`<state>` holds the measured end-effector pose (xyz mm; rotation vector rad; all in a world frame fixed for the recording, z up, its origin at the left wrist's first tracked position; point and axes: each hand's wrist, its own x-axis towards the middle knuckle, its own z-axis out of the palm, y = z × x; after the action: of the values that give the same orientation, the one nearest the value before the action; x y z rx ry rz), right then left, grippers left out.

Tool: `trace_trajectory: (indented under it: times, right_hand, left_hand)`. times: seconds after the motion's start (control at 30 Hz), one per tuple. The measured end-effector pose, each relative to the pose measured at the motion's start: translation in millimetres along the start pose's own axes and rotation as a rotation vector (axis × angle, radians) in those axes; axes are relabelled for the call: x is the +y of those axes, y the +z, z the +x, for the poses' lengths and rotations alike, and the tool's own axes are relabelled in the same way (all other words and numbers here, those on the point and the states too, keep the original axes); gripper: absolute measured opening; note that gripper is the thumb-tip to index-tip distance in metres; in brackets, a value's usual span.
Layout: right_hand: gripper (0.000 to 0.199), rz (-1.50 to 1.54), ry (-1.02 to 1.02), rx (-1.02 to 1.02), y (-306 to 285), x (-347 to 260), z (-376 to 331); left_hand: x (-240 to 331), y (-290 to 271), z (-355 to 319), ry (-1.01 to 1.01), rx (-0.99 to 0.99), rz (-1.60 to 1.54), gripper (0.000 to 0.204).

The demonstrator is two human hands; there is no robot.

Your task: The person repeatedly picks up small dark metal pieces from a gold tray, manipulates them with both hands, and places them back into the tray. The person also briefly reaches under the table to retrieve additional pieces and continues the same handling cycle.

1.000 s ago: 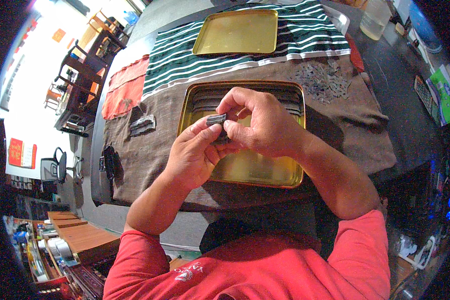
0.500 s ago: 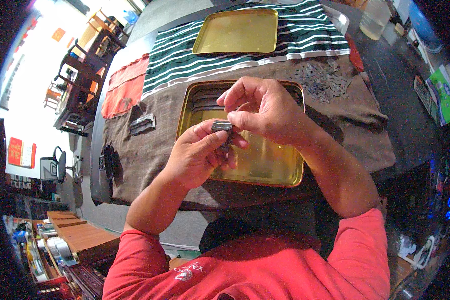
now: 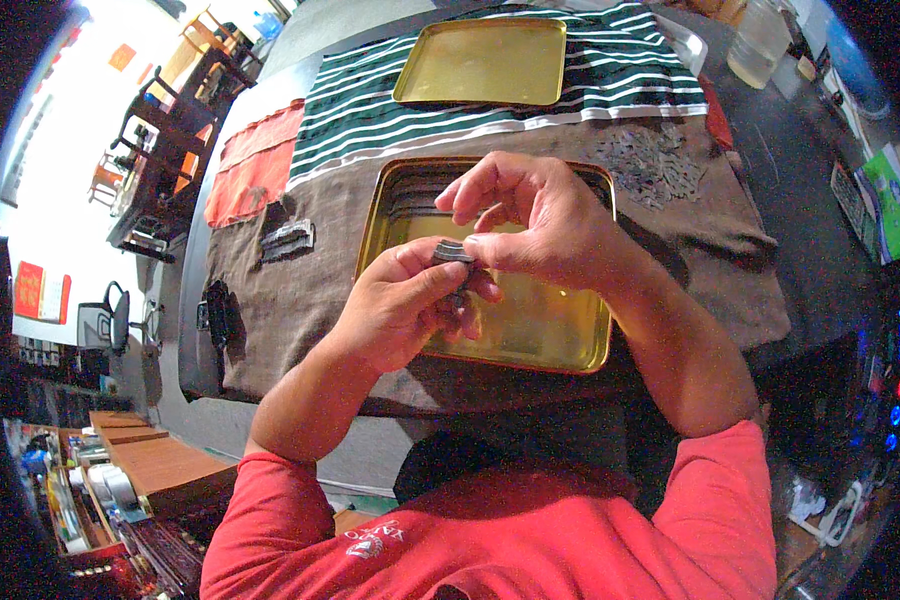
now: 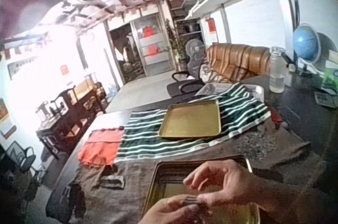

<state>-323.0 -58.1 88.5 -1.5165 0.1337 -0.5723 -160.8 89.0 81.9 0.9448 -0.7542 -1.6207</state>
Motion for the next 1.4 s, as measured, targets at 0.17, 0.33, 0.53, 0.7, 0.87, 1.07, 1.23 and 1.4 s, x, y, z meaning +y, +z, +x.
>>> trace_trajectory:
  times: [0.17, 0.33, 0.53, 0.7, 0.87, 1.07, 1.23, 1.4]
  right_hand:
    - [0.028, -0.002, 0.022, -0.003, -4.2, -1.1, 1.4]
    - [0.030, -0.031, -0.016, -0.044, -3.4, -2.9, 1.8]
    - [0.029, -0.076, -0.013, -0.079, 0.1, -6.4, 0.3]
    - [0.029, -0.093, -0.012, -0.111, -0.4, -6.6, 1.7]
    - [0.029, -0.116, -0.004, -0.115, -1.0, -5.9, 1.9]
    - [0.028, -0.117, 0.019, -0.114, -1.7, -4.3, 1.1]
    - [0.029, -0.119, -0.035, -0.149, -3.2, 0.0, 2.1]
    - [0.029, -0.133, -0.040, -0.158, -3.5, 1.0, 2.2]
  left_hand:
    - [1.1, 0.0, 0.2, -0.009, -0.014, 0.005, 0.022]
    - [5.0, 2.7, -0.8, -0.029, 0.001, 0.073, 0.020]
    - [6.6, 6.4, -1.4, -0.047, 0.031, 0.148, 0.017]
    - [5.1, 5.7, -1.0, -0.022, -0.004, 0.228, 0.018]
    - [5.3, 6.3, -1.7, -0.030, -0.014, 0.240, 0.019]
    - [6.4, 8.7, -3.0, -0.019, -0.016, 0.308, 0.017]
    - [5.6, 8.5, -2.4, -0.026, -0.028, 0.321, 0.016]
    - [4.7, 8.3, -2.0, -0.027, -0.034, 0.297, 0.016]
